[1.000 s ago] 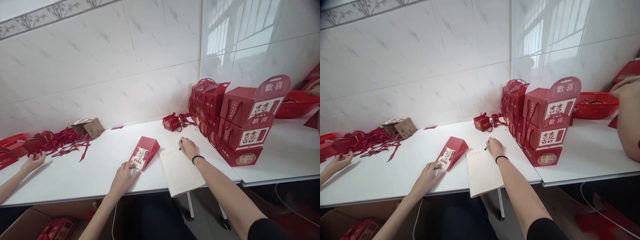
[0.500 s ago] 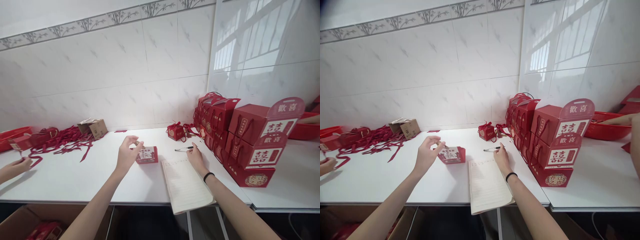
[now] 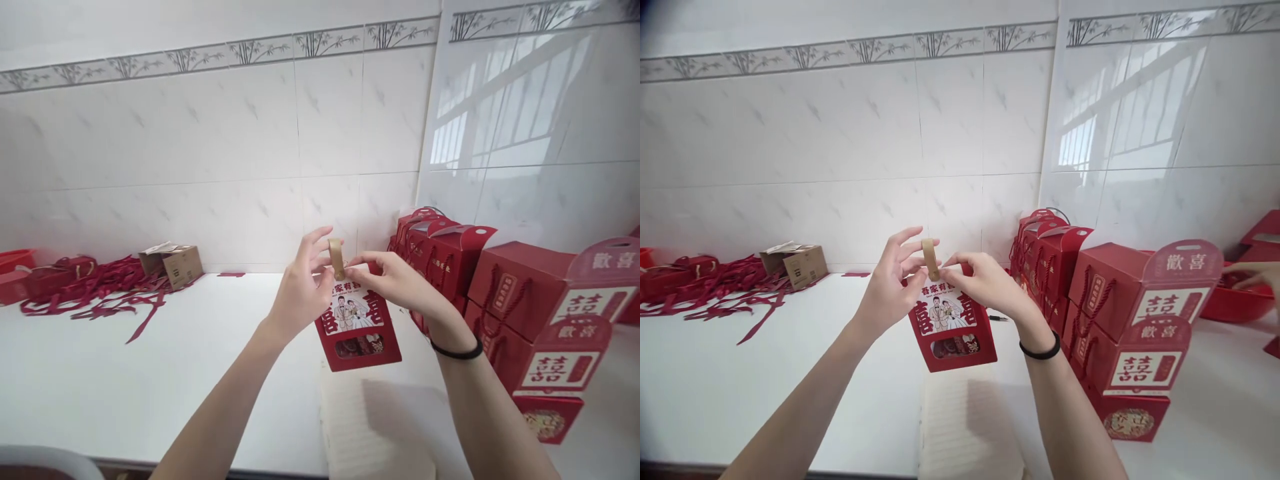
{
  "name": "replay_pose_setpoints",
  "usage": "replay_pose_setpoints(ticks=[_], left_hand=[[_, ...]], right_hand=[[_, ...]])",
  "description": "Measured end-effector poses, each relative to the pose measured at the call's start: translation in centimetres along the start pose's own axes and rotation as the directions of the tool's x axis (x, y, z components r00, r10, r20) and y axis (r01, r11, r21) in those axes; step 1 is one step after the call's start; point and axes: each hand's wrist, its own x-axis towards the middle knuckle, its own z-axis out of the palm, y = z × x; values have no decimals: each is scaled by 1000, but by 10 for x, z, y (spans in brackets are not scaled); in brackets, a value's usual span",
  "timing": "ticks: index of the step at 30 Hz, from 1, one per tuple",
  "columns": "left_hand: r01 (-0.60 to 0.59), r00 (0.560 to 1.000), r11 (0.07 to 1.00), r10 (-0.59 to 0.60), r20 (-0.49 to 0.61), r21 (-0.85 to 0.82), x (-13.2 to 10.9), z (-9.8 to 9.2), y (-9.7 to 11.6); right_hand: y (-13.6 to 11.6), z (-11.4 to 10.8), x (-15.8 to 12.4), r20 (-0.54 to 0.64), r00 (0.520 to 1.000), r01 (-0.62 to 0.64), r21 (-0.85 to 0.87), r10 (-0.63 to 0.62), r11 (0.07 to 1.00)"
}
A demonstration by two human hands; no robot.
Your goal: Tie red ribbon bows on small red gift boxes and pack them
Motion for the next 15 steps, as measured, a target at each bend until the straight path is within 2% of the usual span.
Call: replay_pose_setpoints(ticks=[2,5,12,15], left_hand=[[-44,997,998,47,-66,55,9,6,9],[-64,985,996,74,-159,69,18,10,12],[39,960,999,-45,-277,-28,21,12,-5],[79,912,996,-55,-406,44,21,3,-6]], right_hand=[[-10,-9,6,-43,998,40,-79,-43,996],[-10,-11,6,-89,991,97,-56,-102,994],[-3,-5,-7,-105,988,99,-119,-111,988],[-5,-5,-7,-102,989,94,-81,-103,992]])
